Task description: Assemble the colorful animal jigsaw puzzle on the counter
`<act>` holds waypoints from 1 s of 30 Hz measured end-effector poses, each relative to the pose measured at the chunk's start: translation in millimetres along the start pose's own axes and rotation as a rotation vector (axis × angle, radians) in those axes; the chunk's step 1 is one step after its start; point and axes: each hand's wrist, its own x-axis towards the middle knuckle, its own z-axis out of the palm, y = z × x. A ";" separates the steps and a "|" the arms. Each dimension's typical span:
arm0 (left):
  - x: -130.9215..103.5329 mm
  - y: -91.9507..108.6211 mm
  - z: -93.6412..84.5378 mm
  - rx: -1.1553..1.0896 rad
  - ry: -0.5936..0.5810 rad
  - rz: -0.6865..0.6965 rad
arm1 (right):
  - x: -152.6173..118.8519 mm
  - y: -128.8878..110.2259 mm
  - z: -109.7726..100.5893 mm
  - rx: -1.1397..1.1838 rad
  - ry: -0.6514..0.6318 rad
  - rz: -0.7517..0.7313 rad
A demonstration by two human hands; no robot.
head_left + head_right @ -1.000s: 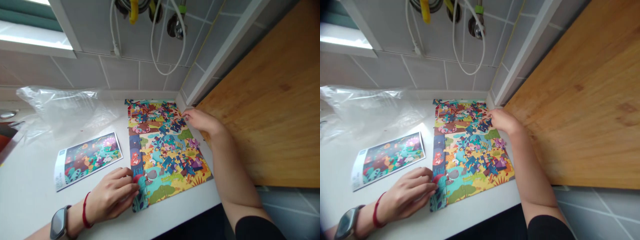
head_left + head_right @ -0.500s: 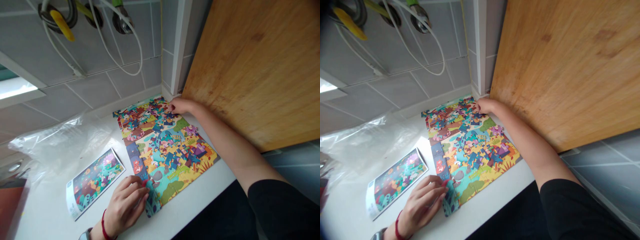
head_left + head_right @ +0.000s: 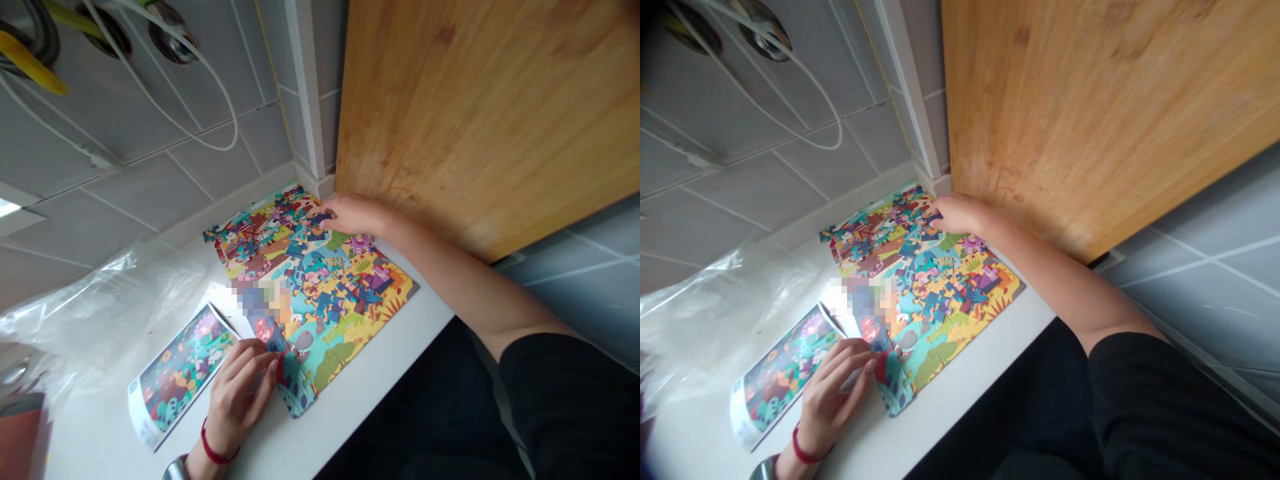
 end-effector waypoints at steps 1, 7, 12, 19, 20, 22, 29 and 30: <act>0.4 0.3 0.0 0.000 -0.006 0.007 | -18.7 0.0 3.9 0.018 0.013 -0.044; -0.2 1.2 1.5 0.009 -0.026 0.023 | -139.8 1.5 22.1 0.184 -0.141 -0.147; 0.6 1.8 3.4 0.026 -0.010 0.033 | -183.9 -8.0 38.0 0.190 -0.105 -0.074; 2.1 3.3 3.1 0.048 0.017 0.047 | -183.3 -15.2 54.4 0.196 -0.032 -0.005; 2.2 3.7 2.7 0.045 0.020 0.046 | -182.9 -16.3 56.1 0.191 -0.023 0.004; 2.4 4.8 1.9 0.037 0.024 0.045 | -182.6 -18.4 58.7 0.195 -0.003 0.010; 3.5 5.9 2.2 0.026 0.034 0.012 | -183.8 -18.1 65.5 0.319 0.044 -0.069; 3.4 5.6 2.4 0.028 0.035 0.012 | -183.5 -17.4 66.3 0.335 0.048 -0.072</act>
